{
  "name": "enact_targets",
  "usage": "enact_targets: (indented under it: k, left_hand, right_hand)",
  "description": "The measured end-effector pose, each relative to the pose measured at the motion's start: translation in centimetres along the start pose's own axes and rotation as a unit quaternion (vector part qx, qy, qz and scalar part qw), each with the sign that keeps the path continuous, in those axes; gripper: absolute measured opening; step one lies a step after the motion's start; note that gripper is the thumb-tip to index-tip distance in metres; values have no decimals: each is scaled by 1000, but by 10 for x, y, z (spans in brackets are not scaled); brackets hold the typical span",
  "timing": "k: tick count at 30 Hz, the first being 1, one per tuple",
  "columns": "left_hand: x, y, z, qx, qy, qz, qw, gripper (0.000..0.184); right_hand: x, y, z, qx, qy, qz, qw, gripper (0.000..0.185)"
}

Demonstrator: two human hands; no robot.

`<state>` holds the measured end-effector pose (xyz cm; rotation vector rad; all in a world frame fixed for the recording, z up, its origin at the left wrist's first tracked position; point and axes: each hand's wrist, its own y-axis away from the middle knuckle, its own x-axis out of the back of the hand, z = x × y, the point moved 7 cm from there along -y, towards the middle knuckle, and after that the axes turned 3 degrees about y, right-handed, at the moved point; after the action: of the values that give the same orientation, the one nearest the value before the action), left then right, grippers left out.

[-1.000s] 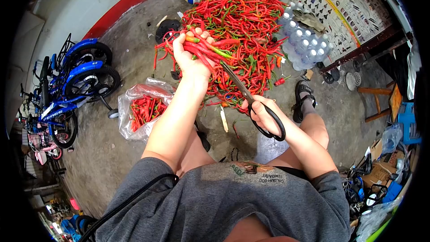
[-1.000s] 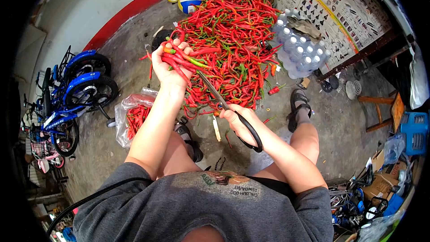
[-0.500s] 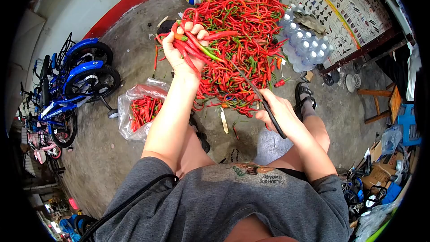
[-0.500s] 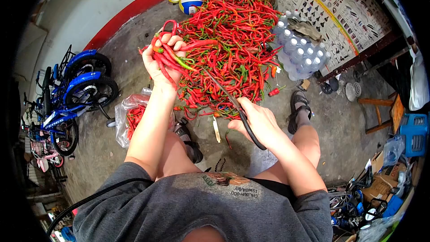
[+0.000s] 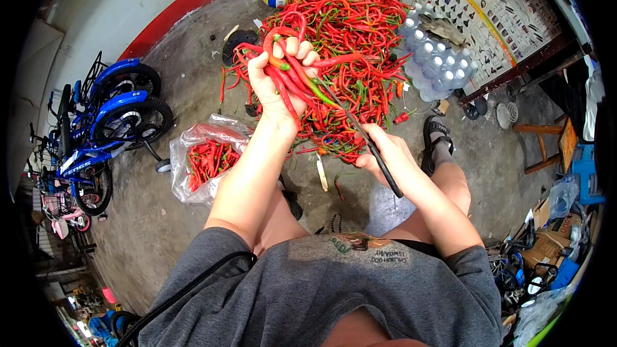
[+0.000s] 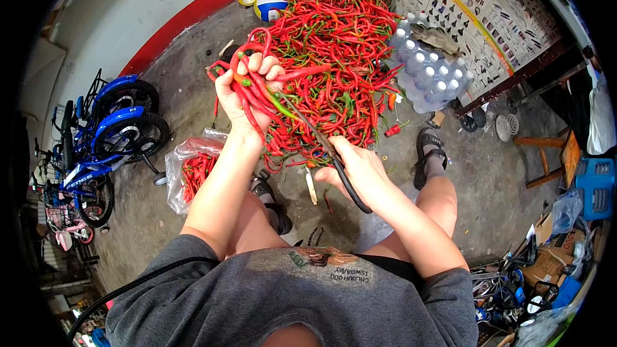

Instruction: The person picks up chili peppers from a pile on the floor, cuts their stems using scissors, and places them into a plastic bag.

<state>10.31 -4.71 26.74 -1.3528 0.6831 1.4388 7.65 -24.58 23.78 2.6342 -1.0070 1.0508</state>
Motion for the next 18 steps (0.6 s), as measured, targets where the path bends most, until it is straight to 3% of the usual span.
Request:
enact_targets:
  k: [13,18]
  left_hand:
    - [-8,0,6,-19,22,-34,999,21]
    - [-7,-3,18,-38,43,-42,997,20]
  right_hand:
    - [-13,5,-5,-33,-96,-17,995,55]
    - [-18,11,-2,-63,-158,-75,983,52]
